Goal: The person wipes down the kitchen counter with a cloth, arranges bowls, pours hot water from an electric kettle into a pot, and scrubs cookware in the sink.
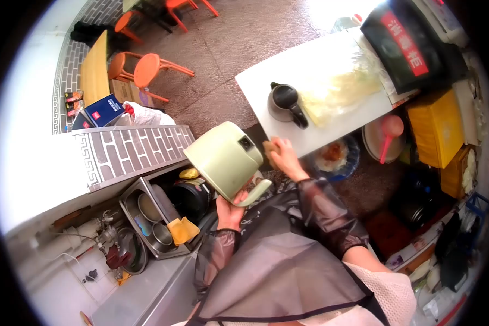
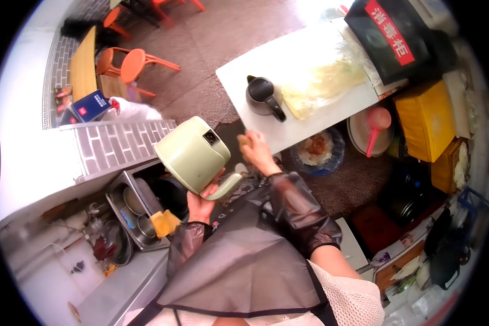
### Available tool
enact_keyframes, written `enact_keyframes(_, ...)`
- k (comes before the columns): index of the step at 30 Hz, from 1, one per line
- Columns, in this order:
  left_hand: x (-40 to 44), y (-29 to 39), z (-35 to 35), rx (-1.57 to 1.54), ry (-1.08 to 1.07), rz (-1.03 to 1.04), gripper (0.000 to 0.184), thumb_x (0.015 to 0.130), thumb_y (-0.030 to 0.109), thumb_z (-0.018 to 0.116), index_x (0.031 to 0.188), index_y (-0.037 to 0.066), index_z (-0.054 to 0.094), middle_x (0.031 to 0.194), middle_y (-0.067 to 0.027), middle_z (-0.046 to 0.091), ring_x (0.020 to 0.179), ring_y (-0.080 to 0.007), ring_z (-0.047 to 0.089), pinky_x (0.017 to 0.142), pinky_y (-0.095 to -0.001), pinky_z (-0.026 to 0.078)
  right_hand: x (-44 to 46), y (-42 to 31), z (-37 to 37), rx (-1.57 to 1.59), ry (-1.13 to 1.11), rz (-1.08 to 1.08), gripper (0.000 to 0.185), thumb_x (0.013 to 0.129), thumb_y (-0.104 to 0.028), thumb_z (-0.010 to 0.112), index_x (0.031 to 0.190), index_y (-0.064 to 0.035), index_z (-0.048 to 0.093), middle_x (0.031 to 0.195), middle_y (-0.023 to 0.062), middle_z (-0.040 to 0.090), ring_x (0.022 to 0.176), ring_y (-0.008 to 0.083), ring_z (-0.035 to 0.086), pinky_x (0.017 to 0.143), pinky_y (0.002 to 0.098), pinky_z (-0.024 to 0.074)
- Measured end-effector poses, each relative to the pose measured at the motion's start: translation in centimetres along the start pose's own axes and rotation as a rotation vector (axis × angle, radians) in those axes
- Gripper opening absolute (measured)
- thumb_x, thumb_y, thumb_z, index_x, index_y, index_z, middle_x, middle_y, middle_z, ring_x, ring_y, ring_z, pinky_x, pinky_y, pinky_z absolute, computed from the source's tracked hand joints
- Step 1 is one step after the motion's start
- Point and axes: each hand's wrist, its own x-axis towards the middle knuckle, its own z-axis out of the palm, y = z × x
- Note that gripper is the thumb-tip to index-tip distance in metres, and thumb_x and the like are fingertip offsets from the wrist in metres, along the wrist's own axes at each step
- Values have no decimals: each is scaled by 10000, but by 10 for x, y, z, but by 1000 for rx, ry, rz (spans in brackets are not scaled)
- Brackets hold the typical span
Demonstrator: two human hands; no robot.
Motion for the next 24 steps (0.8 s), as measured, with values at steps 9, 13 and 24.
enact_keyframes(9,-17,19,-29,-49,15,19,266,875,111,369,1000,-54,536,967,-236,578,474,-150,350,583,-298,334,-68,-75,-59,166,52,-105,277,737,-89,583,1006,-26,586,998,165,557,941,328,553,837,353,453)
enact_keyframes(13,-19,15,-41,9,10,-4,264,867,113,397,1047,-26,532,1008,-173,595,620,-176,507,640,-320,400,-101,-161,-59,121,99,-573,340,691,-29,599,1029,-56,624,1034,135,564,981,337,543,880,378,444)
enact_keyframes(24,-56,41,-52,593,52,75,349,731,-31,530,1080,-45,515,987,-127,612,895,-219,616,768,-331,516,21,-220,-61,74,-725,-116,302,828,-142,522,1095,-54,631,825,39,631,723,118,589,667,262,494)
